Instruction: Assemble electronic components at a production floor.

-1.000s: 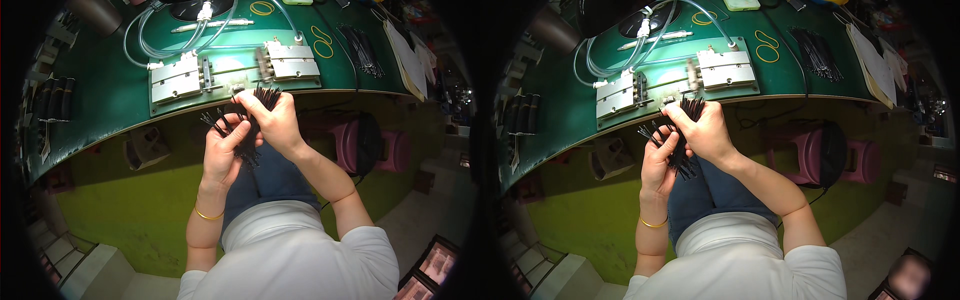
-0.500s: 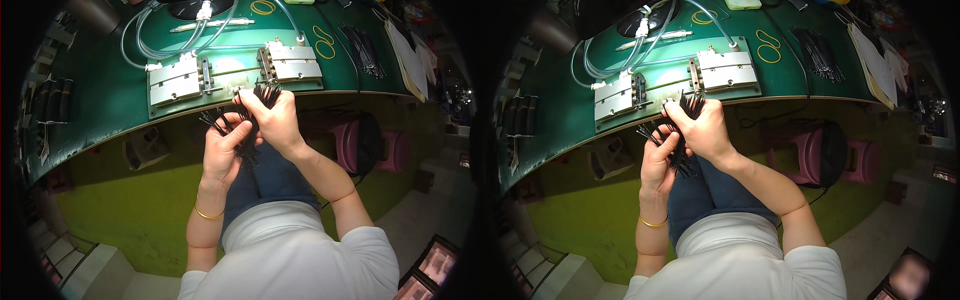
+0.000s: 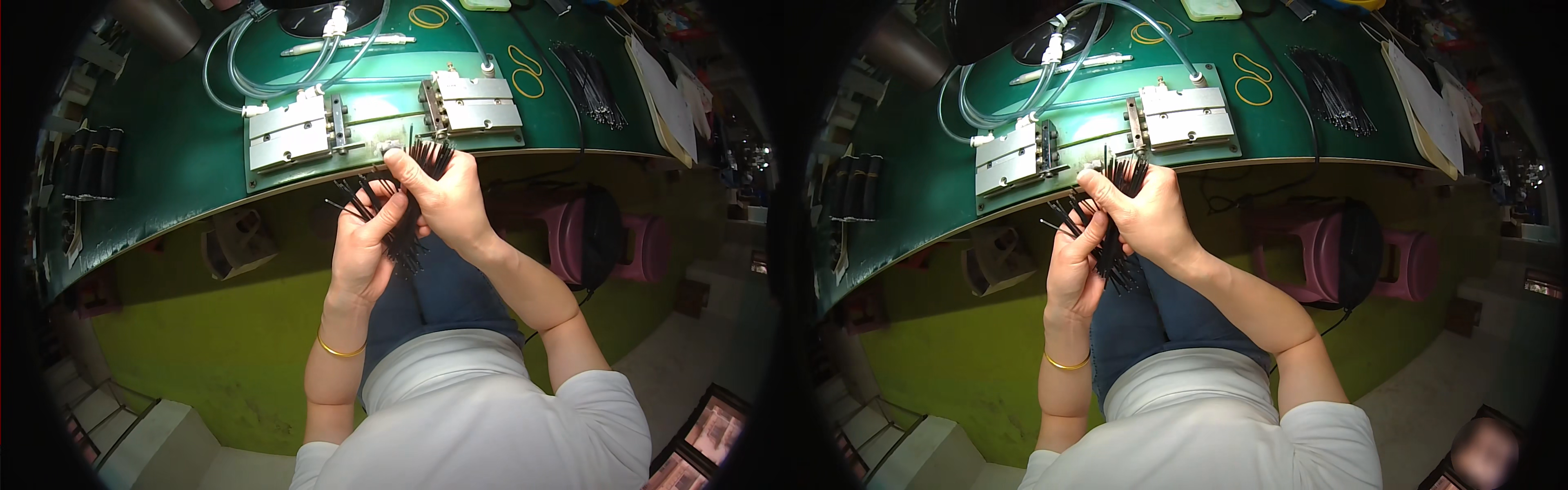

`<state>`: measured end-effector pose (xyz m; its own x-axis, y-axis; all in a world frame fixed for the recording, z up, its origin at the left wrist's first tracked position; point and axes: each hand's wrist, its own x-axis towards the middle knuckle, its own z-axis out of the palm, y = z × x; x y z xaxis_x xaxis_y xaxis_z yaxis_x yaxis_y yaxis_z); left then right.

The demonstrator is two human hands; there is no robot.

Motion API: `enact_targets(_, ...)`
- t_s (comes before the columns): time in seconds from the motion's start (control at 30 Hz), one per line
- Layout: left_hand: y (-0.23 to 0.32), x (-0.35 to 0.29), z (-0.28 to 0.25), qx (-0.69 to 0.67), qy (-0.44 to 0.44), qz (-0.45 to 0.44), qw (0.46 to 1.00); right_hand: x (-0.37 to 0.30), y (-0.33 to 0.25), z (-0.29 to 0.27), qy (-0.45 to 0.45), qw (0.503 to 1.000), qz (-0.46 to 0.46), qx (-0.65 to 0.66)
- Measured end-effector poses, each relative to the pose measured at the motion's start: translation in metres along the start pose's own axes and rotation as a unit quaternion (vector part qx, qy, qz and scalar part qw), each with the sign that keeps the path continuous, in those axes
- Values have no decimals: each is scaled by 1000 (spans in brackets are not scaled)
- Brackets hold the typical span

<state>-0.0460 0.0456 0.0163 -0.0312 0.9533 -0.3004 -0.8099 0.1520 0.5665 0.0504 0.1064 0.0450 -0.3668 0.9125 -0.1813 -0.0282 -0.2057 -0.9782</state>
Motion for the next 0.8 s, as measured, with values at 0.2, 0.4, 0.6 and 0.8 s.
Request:
enact_targets(0.2, -1, 0, -6, 15, -17, 2, 1000, -2, -3, 6, 23, 1000, -5, -5)
enact_targets(0.4, 1, 0, -2, 16, -2, -5, 1000, 1, -2, 4, 39, 999, -7, 3)
enact_targets(0.6, 0, 2, -3, 15, -6, -4, 1000, 3, -3, 3, 31, 1000, -1, -3)
enact_targets(0.8, 0, 3, -3, 22, -3, -3, 1000, 3, -3, 3, 37, 999, 17, 5)
